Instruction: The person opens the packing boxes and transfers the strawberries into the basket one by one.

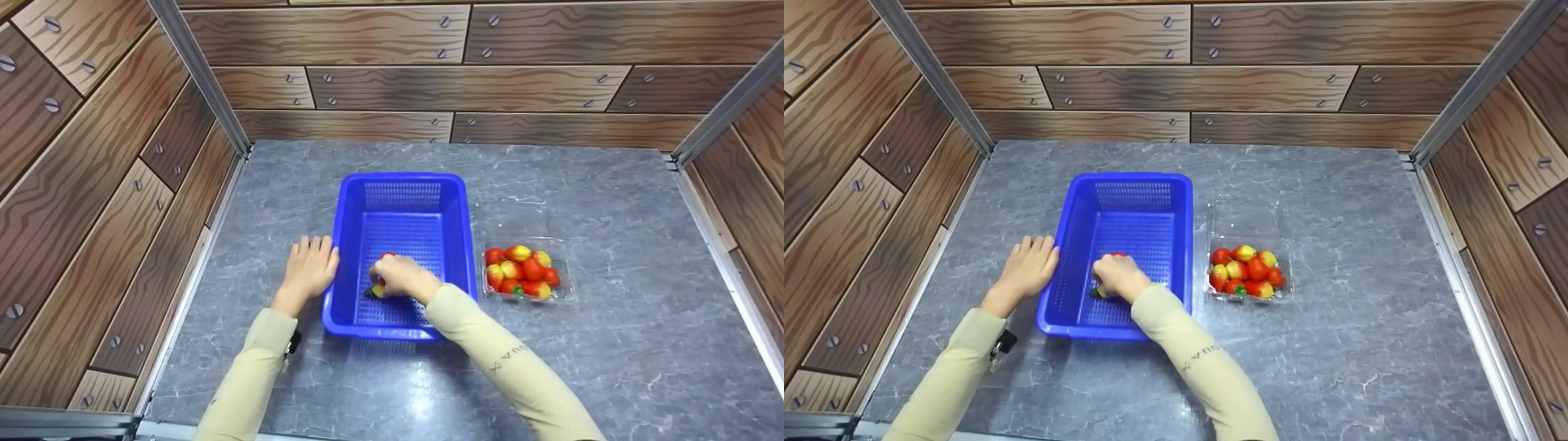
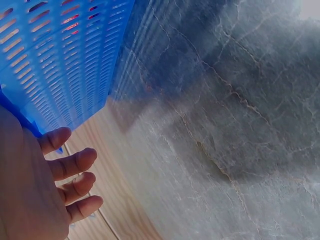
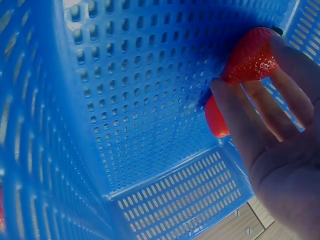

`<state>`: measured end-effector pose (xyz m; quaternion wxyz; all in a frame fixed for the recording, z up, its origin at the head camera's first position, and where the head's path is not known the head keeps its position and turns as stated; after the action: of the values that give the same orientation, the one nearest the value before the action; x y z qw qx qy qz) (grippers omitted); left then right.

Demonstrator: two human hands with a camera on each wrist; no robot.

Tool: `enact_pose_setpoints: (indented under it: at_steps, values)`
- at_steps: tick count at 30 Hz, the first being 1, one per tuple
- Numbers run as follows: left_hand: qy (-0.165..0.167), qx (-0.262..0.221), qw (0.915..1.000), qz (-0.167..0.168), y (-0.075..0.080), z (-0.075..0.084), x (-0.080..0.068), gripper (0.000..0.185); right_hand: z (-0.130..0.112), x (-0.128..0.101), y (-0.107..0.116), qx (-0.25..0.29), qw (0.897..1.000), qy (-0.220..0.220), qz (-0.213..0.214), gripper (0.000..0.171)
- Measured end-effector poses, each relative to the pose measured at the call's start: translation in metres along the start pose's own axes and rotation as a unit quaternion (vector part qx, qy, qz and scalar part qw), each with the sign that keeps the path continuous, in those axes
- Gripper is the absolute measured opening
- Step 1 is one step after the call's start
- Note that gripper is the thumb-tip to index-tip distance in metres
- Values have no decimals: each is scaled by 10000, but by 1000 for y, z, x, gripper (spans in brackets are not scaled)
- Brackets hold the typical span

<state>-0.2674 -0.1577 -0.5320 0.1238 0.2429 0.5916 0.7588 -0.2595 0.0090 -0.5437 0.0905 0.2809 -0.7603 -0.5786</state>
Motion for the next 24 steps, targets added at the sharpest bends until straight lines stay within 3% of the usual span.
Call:
enact_pose_setpoints:
  at_steps: [7, 24]
  values:
    - [6, -24, 10000, -32, -1, 0, 0, 32, -1, -3, 1, 60, 9997, 146, 175, 7]
    - [-33, -18, 10000, 32, -1, 0, -1, 30, 1, -4, 2, 310, 9995, 70, 9, 13]
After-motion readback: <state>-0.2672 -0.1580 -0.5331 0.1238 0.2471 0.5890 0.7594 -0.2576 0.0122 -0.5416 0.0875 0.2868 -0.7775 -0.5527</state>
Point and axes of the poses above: each hand's wrist, its own x-axis towards the middle knuckle, its own y-axis out of the back of the hand, z = x × y, the point moved 5 cm from there along x, towards the middle knuckle, and after that the axes turned 10 degrees about -y, right-handed, at the moved point
